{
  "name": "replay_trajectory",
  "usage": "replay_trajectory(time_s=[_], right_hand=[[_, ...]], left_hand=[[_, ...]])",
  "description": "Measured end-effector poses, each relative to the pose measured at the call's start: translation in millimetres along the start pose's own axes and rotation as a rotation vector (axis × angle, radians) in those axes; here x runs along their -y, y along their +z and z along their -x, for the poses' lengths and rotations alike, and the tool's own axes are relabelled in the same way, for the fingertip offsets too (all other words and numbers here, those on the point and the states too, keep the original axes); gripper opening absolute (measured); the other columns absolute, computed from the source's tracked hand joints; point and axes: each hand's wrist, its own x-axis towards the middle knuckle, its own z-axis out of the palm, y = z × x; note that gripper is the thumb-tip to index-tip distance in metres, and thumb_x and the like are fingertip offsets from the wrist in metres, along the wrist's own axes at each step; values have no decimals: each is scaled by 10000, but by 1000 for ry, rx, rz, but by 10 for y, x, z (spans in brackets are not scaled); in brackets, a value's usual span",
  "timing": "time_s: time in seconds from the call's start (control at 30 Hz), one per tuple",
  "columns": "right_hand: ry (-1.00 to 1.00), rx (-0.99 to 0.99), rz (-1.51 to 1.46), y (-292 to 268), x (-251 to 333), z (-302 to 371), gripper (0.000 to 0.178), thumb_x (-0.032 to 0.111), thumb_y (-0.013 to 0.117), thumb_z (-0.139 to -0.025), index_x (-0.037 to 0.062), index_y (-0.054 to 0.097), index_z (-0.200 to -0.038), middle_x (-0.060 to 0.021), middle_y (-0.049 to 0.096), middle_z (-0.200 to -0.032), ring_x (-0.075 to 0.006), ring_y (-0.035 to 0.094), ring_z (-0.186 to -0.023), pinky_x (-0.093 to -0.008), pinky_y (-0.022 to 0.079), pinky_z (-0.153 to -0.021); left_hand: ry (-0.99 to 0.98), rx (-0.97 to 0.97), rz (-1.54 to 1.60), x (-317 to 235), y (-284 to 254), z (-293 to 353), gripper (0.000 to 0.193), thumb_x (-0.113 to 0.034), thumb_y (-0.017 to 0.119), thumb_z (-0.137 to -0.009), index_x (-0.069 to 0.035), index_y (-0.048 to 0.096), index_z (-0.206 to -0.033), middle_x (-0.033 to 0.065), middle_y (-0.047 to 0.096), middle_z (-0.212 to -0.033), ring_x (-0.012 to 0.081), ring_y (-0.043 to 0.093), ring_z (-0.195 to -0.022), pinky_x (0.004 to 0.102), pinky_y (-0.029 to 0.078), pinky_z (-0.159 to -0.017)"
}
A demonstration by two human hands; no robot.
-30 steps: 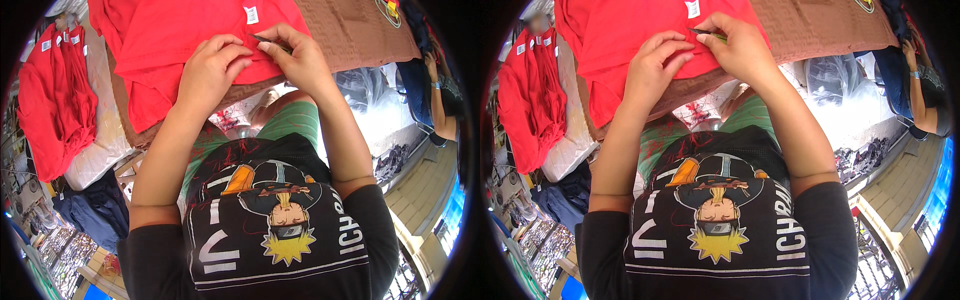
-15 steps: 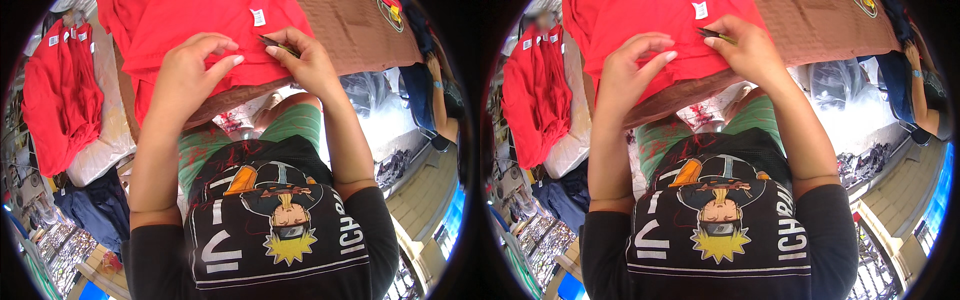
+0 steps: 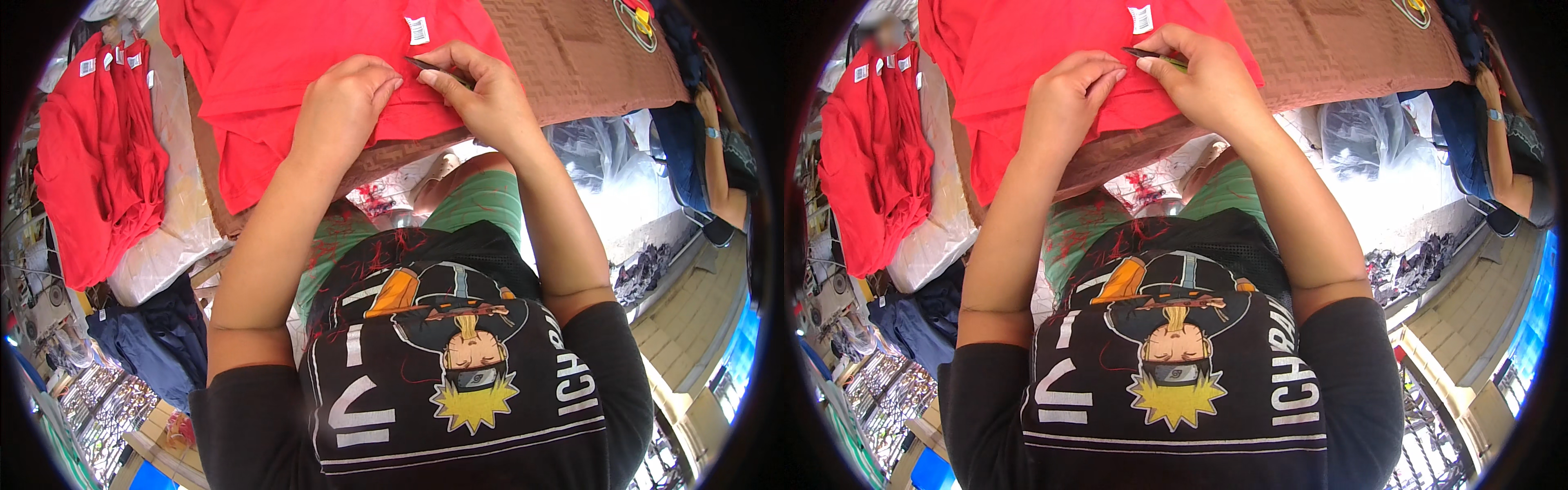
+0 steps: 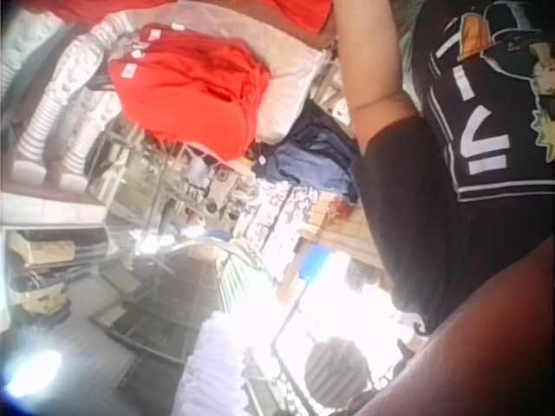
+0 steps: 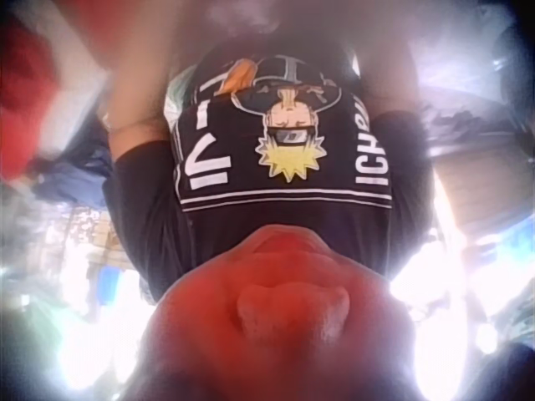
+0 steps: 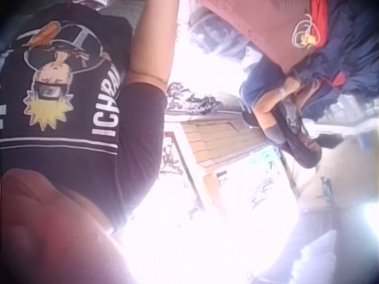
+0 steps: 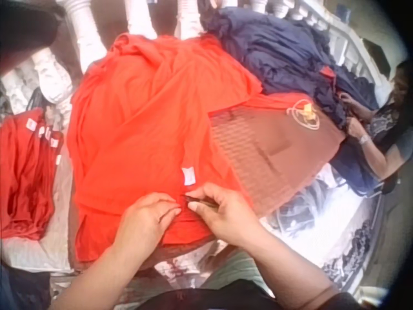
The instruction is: The person trims loose threads from red shirts using a small pair of snips. The person handles several shirts one by one, inspecting the seams and removing excess thread before setting each one aside.
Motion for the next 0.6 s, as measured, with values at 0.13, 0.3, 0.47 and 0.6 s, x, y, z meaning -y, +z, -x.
replay_trajectory(time_s=[0.13,0.3,0.47,0.6], right_hand=[[13,-7,-11,0,-30,3,193,164,657,-876,41,660,-1024,-96,698,-908,-181,648,-847,-311,492,-794],[34,-20,5,-7,-23,11,207,183,664,-873,46,661,-1028,-95,701,-924,-188,653,-867,-319,493,-802],[30,-23,11,4,-34,9,216,187,662,-874,42,657,-1034,-95,702,-958,-199,658,-912,-325,495,-823],[21,-21,6,-2,-33,15,220,184,658,-877,38,655,-1041,-94,701,-976,-202,658,-933,-325,495,-837]], left_hand=[[-118,172,-43,-32,-135,-123,156,-153,637,-885,-33,644,-985,111,688,-832,251,682,-779,331,534,-671],[-101,230,101,71,-201,-188,229,-174,640,-890,-33,625,-1070,129,689,-847,223,686,-798,324,538,-712],[-56,242,166,60,-192,-87,324,-145,717,-820,-30,624,-1109,113,677,-997,207,674,-849,306,538,-764],[-65,213,127,48,-179,-60,329,-118,734,-789,-30,646,-1093,95,665,-1057,206,671,-864,311,541,-775]])
